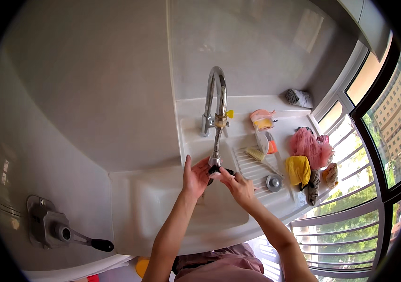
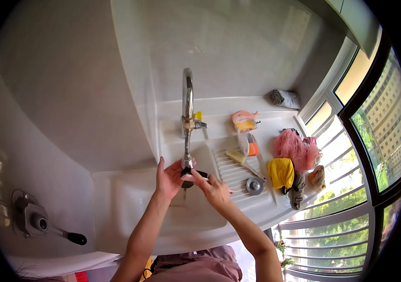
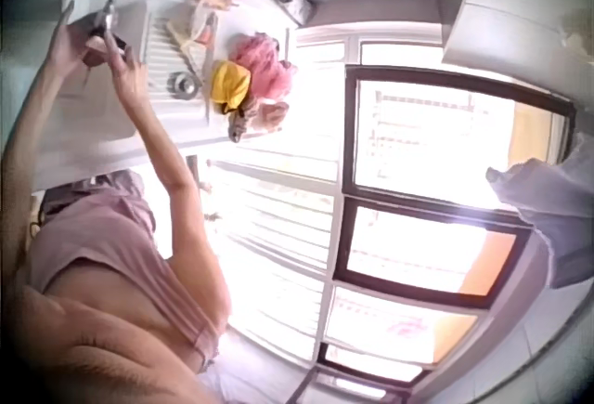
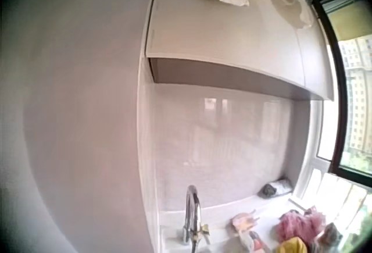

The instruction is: The person scrubs the basin and drain area of a white sink using a pink brush, then wipes the faucet with a cloth.

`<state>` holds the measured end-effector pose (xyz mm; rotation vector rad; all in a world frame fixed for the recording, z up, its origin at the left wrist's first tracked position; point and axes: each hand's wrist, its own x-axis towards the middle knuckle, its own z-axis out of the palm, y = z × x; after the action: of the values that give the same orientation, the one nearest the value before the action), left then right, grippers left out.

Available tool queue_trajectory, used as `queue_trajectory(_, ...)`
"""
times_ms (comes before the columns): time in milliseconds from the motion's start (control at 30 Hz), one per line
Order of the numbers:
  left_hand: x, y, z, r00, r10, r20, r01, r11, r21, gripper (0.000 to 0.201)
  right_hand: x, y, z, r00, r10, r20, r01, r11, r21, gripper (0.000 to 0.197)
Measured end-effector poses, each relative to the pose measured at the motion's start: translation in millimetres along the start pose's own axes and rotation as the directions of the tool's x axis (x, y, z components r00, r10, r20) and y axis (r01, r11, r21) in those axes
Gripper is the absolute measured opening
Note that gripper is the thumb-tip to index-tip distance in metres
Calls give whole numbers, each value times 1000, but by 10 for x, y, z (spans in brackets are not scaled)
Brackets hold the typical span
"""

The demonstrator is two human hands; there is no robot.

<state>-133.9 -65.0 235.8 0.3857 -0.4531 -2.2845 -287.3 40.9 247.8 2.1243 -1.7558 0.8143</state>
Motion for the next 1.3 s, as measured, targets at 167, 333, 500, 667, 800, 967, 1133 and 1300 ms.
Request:
queue_trajectory(167,-43,61,40,997,64,-38,-58,988,141,64,-89,43,100,920,385,-80,-340,881,331,61)
queue_trajectory(333,-60,25,200,963,253,-95,-169,837,520,58,250,-58,-72,627,306,717,-627,-349,697,52)
queue_trajectory(500,-50,-168,496,855,509,-99,-256,581,773,41,228,-141,35,807,305,505,-544,50,838,49)
queue_trajectory(667,21,-179,594,791,580,-197,-170,517,839,46,540,197,111,772,227,594,-630,143,763,46)
queue_trajectory(800,32,-132,615,771,577,-269,-215,634,742,59,420,301,-11,906,114,408,-423,315,850,45)
queue_trajectory(967,138,-150,655,628,659,-414,-91,591,802,57,741,402,-27,884,59,464,-434,470,769,44)
queue_trajectory(1133,107,-177,532,613,676,-408,-50,549,834,61,617,469,-239,882,11,471,-350,684,640,45)
queue_trajectory(1300,211,-161,697,577,693,-433,-108,590,800,68,851,469,-95,915,-25,403,-266,713,649,44)
